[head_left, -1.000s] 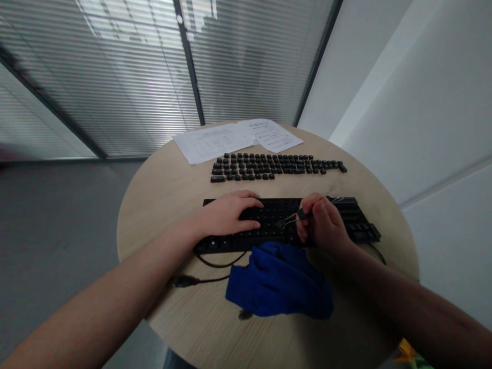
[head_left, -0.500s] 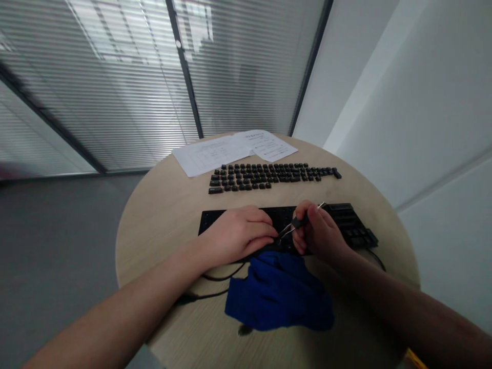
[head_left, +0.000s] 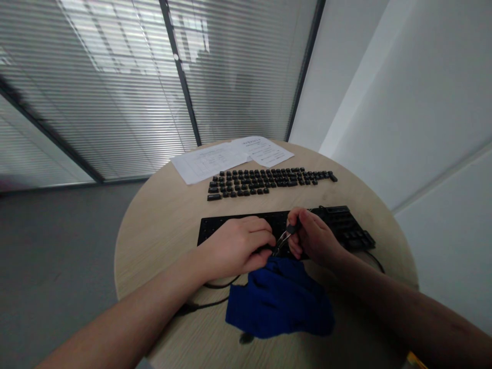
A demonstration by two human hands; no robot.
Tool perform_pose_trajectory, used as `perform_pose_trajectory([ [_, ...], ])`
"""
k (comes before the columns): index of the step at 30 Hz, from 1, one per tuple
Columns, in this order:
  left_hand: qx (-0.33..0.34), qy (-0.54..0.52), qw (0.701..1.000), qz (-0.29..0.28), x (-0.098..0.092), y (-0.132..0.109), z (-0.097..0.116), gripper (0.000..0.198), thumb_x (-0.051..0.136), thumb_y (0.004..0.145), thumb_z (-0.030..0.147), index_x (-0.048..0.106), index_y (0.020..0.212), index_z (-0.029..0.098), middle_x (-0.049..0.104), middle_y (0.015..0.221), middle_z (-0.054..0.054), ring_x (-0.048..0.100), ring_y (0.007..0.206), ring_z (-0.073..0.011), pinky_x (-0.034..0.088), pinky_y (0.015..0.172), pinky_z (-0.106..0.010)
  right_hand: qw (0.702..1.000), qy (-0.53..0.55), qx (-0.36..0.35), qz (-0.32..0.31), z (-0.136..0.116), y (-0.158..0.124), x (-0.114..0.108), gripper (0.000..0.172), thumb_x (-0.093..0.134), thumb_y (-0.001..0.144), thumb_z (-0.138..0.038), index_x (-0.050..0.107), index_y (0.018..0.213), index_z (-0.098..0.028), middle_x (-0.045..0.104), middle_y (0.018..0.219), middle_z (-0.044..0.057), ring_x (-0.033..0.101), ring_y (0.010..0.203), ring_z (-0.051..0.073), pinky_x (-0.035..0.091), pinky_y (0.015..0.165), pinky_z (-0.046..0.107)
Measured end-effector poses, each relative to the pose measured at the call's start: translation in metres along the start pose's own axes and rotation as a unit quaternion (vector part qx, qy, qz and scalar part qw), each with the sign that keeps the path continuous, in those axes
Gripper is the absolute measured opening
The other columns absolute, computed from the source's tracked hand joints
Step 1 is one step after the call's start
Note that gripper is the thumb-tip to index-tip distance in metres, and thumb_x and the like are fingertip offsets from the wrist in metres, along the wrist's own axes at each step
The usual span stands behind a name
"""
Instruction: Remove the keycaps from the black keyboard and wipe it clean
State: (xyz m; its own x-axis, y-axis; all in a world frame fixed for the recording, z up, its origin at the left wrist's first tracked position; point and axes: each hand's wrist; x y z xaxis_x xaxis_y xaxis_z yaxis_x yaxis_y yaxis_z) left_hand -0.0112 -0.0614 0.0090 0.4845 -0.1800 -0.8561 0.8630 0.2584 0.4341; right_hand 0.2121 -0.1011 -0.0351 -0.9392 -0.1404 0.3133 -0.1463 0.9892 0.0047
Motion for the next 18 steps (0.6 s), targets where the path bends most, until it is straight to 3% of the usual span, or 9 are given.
perform_pose_trajectory([
  [7,0.004,-0.019,1.000,0.013,0.000,0.001,0.002,0.012,0.057,0.091,0.018,0.068,0.097,0.017,0.069,0.096,-0.007,0.068,0.086,-0.0195,0.057,0.075,-0.031,0.999,0.005,0.040,-0.008,-0.003,0.001,0.001,0.051,0.064,0.086,-0.071,0.048,0.080,-0.023,0.046,0.048,-0.010,0.045,0.032,0.011,0.041,0.032,0.023],
  [10,-0.004,-0.029,0.998,0.047,-0.004,-0.001,0.001,0.010,0.057,0.090,0.017,0.066,0.094,0.017,0.068,0.095,-0.006,0.066,0.085,-0.0177,0.056,0.074,-0.029,0.998,0.012,0.057,0.009,-0.005,0.004,-0.002,0.053,0.066,0.084,-0.072,0.047,0.076,-0.023,0.040,0.046,-0.011,0.041,0.032,0.011,0.039,0.031,0.022],
  [13,-0.024,-0.034,0.995,0.092,-0.010,-0.003,-0.004,0.010,0.057,0.091,0.016,0.066,0.096,0.018,0.069,0.095,-0.006,0.067,0.087,-0.0175,0.057,0.076,-0.030,0.998,0.025,0.030,0.040,-0.011,0.006,-0.009,0.050,0.067,0.084,-0.069,0.047,0.075,-0.024,0.040,0.049,-0.009,0.040,0.037,0.011,0.038,0.033,0.021],
  [18,-0.027,0.001,0.991,0.134,-0.013,-0.004,-0.010,0.009,0.059,0.094,0.017,0.066,0.099,0.017,0.070,0.097,-0.007,0.068,0.087,-0.0179,0.058,0.075,-0.031,0.997,0.019,-0.046,0.057,-0.030,0.004,-0.021,0.030,0.059,0.091,-0.049,0.053,0.076,-0.024,0.049,0.062,-0.002,0.050,0.055,0.015,0.047,0.044,0.025],
])
Point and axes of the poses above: each hand's wrist, its own y-axis towards the middle knuckle, its own x-axis out of the palm, z = x × y
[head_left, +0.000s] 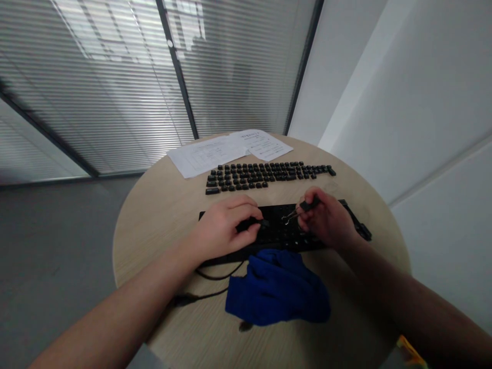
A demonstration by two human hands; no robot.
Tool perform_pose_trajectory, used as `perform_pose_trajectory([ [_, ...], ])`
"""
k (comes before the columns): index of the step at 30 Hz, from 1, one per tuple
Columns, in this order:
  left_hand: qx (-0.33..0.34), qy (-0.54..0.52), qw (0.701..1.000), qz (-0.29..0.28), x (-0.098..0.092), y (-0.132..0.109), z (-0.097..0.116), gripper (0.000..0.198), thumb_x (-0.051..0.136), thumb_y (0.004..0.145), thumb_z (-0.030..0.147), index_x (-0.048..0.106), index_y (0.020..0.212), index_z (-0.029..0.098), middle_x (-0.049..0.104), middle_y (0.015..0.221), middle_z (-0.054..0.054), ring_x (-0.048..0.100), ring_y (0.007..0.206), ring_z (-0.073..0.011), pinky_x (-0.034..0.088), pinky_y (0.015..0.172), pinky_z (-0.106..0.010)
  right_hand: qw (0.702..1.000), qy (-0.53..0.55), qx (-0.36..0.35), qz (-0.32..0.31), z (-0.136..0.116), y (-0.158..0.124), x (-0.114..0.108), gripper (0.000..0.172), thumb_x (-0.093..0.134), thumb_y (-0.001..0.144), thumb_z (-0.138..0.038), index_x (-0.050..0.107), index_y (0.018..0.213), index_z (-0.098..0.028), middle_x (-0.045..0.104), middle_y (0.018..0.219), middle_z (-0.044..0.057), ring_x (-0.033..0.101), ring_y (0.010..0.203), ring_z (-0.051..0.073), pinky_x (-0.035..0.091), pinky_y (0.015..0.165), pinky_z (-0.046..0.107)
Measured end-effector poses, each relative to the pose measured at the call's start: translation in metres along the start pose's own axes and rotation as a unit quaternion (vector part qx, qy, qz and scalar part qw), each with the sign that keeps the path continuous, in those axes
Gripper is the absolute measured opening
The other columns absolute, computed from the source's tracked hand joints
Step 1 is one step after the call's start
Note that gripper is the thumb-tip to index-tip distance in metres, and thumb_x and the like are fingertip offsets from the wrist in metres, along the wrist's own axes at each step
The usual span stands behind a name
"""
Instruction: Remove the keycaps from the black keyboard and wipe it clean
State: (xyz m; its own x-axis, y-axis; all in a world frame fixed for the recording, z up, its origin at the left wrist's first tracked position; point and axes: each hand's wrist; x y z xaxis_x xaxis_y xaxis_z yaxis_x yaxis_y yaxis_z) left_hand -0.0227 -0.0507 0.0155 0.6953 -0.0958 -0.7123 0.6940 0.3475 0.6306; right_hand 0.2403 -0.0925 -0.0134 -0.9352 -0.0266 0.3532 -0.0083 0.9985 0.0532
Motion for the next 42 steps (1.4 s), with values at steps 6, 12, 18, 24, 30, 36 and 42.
perform_pose_trajectory([
  [6,0.012,0.026,0.999,0.023,0.005,-0.001,0.003,0.009,0.059,0.095,0.020,0.066,0.100,0.017,0.069,0.096,-0.007,0.068,0.086,-0.0182,0.058,0.074,-0.031,0.995,-0.034,-0.093,-0.001,-0.009,-0.004,0.001,0.017,0.058,0.087,-0.034,0.063,0.076,-0.023,0.064,0.090,0.004,0.064,0.083,0.019,0.058,0.074,0.035],
  [12,0.025,0.078,0.996,0.027,0.007,-0.001,0.007,0.011,0.058,0.097,0.022,0.067,0.101,0.018,0.070,0.096,-0.006,0.068,0.086,-0.0178,0.058,0.073,-0.030,0.974,-0.206,-0.083,-0.051,-0.005,-0.014,0.006,0.015,0.058,0.088,-0.024,0.071,0.094,-0.022,0.067,0.081,0.002,0.058,0.067,0.016,0.046,0.060,0.029],
  [18,0.090,0.149,0.984,0.018,0.011,0.000,0.014,0.013,0.055,0.100,0.023,0.066,0.102,0.018,0.071,0.095,-0.006,0.067,0.081,-0.0171,0.055,0.068,-0.029,0.891,-0.403,-0.155,-0.136,-0.005,-0.020,0.015,0.017,0.068,0.092,-0.032,0.077,0.103,-0.023,0.068,0.082,0.002,0.060,0.073,0.018,0.047,0.068,0.031],
  [24,0.114,0.169,0.979,-0.007,0.014,-0.003,0.013,0.015,0.051,0.102,0.022,0.065,0.103,0.017,0.068,0.095,-0.006,0.064,0.081,-0.0180,0.055,0.069,-0.030,0.872,-0.429,-0.138,-0.189,-0.003,-0.014,0.015,0.017,0.069,0.093,-0.037,0.077,0.096,-0.021,0.067,0.083,0.003,0.059,0.070,0.016,0.046,0.064,0.028],
  [30,0.134,0.165,0.975,-0.059,0.017,-0.005,0.018,0.017,0.049,0.102,0.021,0.065,0.102,0.016,0.067,0.093,-0.006,0.063,0.079,-0.0192,0.055,0.064,-0.031,0.848,-0.446,-0.128,-0.255,-0.013,-0.012,0.015,0.024,0.073,0.091,-0.043,0.075,0.092,-0.019,0.067,0.088,0.004,0.059,0.073,0.016,0.047,0.066,0.028],
  [36,0.007,0.093,0.994,-0.049,0.018,-0.006,0.001,0.029,0.058,0.101,0.034,0.064,0.123,0.017,0.071,0.106,-0.008,0.069,0.094,-0.0226,0.058,0.079,-0.034,0.830,-0.499,-0.090,-0.233,-0.032,0.001,0.005,0.024,0.074,0.090,-0.043,0.076,0.095,-0.020,0.066,0.079,0.001,0.054,0.063,0.014,0.042,0.058,0.026],
  [42,-0.122,0.129,0.983,-0.043,0.009,-0.009,-0.039,0.017,0.060,0.097,0.025,0.075,0.100,0.018,0.074,0.094,-0.007,0.072,0.090,-0.0230,0.057,0.079,-0.035,0.734,-0.663,-0.128,-0.073,-0.032,0.069,-0.014,0.025,0.071,0.089,-0.040,0.079,0.098,-0.018,0.073,0.090,0.006,0.062,0.076,0.019,0.047,0.070,0.031],
])
Point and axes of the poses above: each hand's wrist, its own y-axis towards the middle knuckle, its own x-axis out of the palm, z = x × y
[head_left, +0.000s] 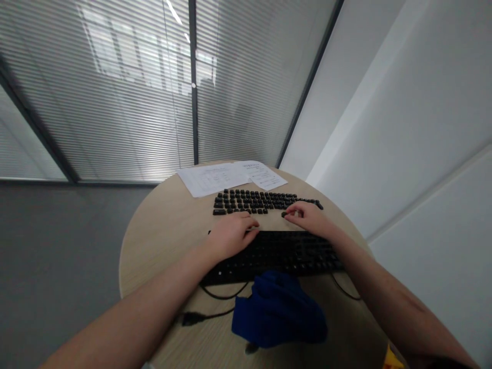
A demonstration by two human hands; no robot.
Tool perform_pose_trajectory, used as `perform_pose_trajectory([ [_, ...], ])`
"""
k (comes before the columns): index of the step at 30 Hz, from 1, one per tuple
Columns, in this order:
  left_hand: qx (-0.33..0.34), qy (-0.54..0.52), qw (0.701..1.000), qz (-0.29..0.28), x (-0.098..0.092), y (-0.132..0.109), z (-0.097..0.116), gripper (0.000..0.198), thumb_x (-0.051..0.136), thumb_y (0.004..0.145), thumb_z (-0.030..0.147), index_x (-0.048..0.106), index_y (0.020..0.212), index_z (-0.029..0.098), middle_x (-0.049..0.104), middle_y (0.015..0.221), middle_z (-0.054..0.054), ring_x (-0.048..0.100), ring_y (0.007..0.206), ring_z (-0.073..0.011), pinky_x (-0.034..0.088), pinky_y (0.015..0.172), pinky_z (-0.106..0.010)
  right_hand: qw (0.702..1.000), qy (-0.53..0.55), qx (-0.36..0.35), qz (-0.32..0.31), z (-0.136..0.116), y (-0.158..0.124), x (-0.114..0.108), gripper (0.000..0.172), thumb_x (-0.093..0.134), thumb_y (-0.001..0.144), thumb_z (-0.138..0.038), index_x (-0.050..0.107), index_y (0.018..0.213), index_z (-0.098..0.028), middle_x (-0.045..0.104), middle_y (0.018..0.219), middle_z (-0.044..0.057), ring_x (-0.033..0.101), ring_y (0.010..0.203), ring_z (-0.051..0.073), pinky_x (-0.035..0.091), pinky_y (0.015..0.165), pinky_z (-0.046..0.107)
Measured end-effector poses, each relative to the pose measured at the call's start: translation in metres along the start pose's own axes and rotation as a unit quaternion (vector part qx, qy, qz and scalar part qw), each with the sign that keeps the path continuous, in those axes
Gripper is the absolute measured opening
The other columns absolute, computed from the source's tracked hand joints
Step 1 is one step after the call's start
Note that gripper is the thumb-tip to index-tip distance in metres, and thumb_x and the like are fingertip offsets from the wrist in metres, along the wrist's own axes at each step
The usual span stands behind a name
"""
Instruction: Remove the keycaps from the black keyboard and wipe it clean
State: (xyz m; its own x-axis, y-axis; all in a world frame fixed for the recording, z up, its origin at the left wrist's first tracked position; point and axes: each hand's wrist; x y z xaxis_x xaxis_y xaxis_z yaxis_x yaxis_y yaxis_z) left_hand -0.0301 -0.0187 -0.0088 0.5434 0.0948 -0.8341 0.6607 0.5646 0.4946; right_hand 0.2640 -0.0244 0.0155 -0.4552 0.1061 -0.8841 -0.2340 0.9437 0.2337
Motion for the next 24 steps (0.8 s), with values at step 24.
perform_pose_trajectory([
  [24,-0.042,-0.061,0.997,-0.038,-0.015,0.002,-0.017,0.021,0.059,0.097,0.026,0.078,0.089,0.021,0.074,0.083,-0.004,0.067,0.077,-0.0204,0.049,0.074,-0.033,0.992,-0.111,0.038,-0.050,0.031,0.066,0.053,0.022,0.071,0.089,-0.030,0.084,0.104,-0.020,0.082,0.098,0.007,0.076,0.092,0.024,0.055,0.084,0.031],
])
Point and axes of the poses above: each hand's wrist, its own y-axis towards the middle knuckle, its own x-axis out of the palm, z = x × y
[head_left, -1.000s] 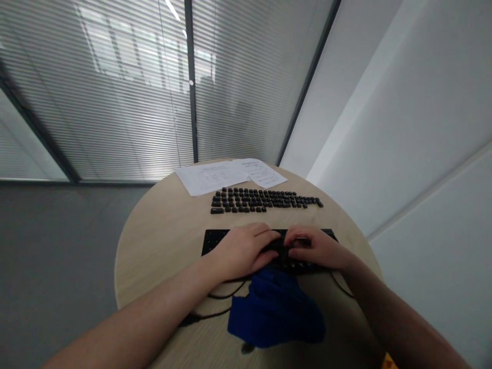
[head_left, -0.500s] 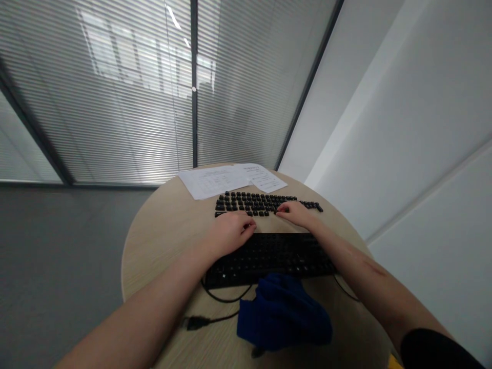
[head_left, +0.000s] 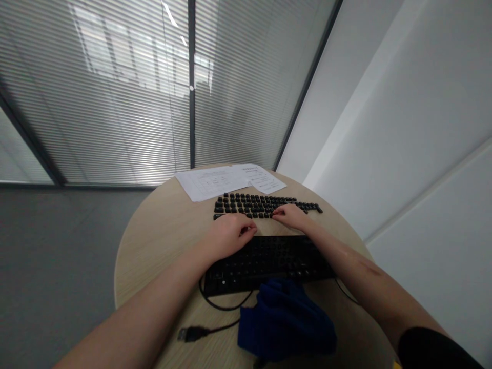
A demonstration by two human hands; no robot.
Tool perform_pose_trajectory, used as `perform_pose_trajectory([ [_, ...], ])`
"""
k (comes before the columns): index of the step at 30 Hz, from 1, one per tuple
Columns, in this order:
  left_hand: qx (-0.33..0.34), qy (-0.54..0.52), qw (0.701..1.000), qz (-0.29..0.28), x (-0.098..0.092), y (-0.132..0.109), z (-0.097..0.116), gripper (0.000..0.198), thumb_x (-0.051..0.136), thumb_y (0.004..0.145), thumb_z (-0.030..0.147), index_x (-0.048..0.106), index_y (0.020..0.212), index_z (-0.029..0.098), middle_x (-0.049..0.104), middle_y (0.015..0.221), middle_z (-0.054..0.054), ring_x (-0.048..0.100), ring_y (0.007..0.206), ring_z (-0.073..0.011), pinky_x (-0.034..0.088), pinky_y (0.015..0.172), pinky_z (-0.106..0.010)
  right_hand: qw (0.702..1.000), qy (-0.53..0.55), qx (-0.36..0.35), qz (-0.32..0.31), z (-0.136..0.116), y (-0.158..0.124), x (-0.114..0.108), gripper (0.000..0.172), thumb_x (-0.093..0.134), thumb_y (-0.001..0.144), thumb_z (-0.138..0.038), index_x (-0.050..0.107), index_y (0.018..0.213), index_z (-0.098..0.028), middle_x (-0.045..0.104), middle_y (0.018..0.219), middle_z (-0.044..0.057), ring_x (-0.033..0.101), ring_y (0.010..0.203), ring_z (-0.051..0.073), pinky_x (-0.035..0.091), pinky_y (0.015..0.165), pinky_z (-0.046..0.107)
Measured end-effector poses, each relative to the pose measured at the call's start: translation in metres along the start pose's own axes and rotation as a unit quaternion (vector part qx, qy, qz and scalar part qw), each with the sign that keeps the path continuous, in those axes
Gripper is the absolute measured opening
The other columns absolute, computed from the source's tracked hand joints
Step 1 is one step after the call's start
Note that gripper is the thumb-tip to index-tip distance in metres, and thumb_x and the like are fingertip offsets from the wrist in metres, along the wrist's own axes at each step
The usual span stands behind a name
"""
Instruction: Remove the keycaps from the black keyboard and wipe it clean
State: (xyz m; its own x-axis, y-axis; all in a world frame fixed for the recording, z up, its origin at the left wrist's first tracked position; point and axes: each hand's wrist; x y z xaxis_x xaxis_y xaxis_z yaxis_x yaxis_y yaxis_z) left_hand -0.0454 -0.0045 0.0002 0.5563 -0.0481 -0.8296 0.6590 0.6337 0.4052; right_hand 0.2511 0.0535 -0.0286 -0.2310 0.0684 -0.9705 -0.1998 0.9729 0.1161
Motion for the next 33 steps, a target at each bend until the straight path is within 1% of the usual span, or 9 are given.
perform_pose_trajectory([
  [6,0.022,-0.035,0.999,-0.014,0.004,0.000,-0.003,0.020,0.058,0.096,0.022,0.078,0.093,0.021,0.076,0.086,-0.003,0.068,0.080,-0.0193,0.049,0.074,-0.031,0.997,0.038,0.005,0.065,-0.001,-0.019,-0.016,0.022,0.068,0.090,-0.031,0.083,0.104,-0.020,0.081,0.104,0.009,0.073,0.101,0.027,0.053,0.095,0.039],
  [10,0.014,-0.038,0.999,-0.027,0.004,0.001,-0.004,0.019,0.059,0.095,0.021,0.078,0.092,0.020,0.076,0.085,-0.003,0.069,0.078,-0.0189,0.049,0.073,-0.031,0.979,0.136,0.043,0.146,0.002,-0.058,-0.037,0.047,0.041,0.104,-0.046,0.079,0.108,-0.018,0.079,0.106,0.013,0.072,0.100,0.027,0.055,0.095,0.042],
  [12,0.012,-0.041,0.999,-0.033,0.004,0.002,-0.005,0.018,0.059,0.095,0.021,0.077,0.092,0.020,0.075,0.084,-0.003,0.069,0.078,-0.0190,0.049,0.073,-0.031,0.918,0.343,0.082,0.179,0.000,-0.081,-0.045,0.059,0.035,0.103,-0.059,0.078,0.101,-0.018,0.077,0.093,0.011,0.072,0.083,0.024,0.059,0.083,0.040],
  [14,0.011,-0.051,0.998,-0.038,0.006,0.003,-0.006,0.018,0.059,0.095,0.022,0.077,0.093,0.020,0.075,0.085,-0.003,0.069,0.079,-0.0187,0.049,0.074,-0.031,0.828,0.526,0.101,0.170,-0.005,-0.102,-0.050,0.061,0.039,0.099,-0.070,0.075,0.090,-0.021,0.074,0.080,0.007,0.070,0.072,0.021,0.061,0.074,0.038],
  [17,0.003,-0.061,0.997,-0.041,0.008,0.004,-0.004,0.019,0.059,0.095,0.023,0.077,0.092,0.019,0.074,0.083,-0.003,0.067,0.076,-0.0176,0.048,0.072,-0.031,0.760,0.634,0.103,0.096,-0.014,-0.123,-0.048,0.060,0.047,0.093,-0.076,0.070,0.084,-0.022,0.055,0.051,-0.002,0.061,0.051,0.017,0.061,0.064,0.034],
  [19,-0.005,-0.060,0.997,-0.044,0.010,0.004,-0.002,0.019,0.058,0.095,0.023,0.077,0.091,0.019,0.073,0.081,-0.003,0.066,0.075,-0.0173,0.048,0.071,-0.030,0.755,0.646,0.093,0.057,-0.020,-0.129,-0.044,0.059,0.052,0.091,-0.077,0.070,0.086,-0.021,0.046,0.043,-0.006,0.058,0.046,0.016,0.061,0.063,0.034],
  [23,-0.011,-0.053,0.997,-0.052,0.012,0.004,0.001,0.018,0.059,0.094,0.023,0.076,0.093,0.020,0.073,0.084,-0.003,0.066,0.079,-0.0182,0.049,0.074,-0.032,0.783,0.618,0.061,-0.030,-0.027,-0.133,-0.039,0.048,0.074,0.084,-0.065,0.071,0.100,-0.020,0.072,0.068,0.001,0.073,0.066,0.017,0.063,0.067,0.030],
  [26,-0.012,-0.043,0.998,-0.050,0.012,0.004,-0.001,0.019,0.058,0.094,0.024,0.076,0.095,0.020,0.074,0.088,-0.004,0.067,0.085,-0.0195,0.051,0.081,-0.035,0.798,0.593,0.033,-0.099,-0.028,-0.135,-0.043,0.045,0.083,0.081,-0.054,0.070,0.106,-0.019,0.078,0.080,0.004,0.077,0.074,0.018,0.063,0.070,0.028],
  [33,-0.022,-0.025,0.998,-0.059,0.012,0.004,-0.005,0.021,0.057,0.096,0.027,0.076,0.098,0.021,0.075,0.097,-0.006,0.067,0.094,-0.0207,0.052,0.090,-0.040,0.776,0.631,-0.012,-0.025,-0.026,-0.140,-0.049,0.045,0.070,0.088,-0.064,0.060,0.090,-0.021,0.070,0.064,-0.002,0.072,0.056,0.014,0.059,0.053,0.023],
])
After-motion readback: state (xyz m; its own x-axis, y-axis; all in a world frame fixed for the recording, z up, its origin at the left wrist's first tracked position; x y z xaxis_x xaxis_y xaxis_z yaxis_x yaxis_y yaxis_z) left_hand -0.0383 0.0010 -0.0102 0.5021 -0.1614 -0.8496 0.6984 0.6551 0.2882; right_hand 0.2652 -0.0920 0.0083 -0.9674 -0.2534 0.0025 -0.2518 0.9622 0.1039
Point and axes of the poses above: each hand's wrist, its own y-axis towards the middle knuckle, its own x-axis out of the palm, z = x × y
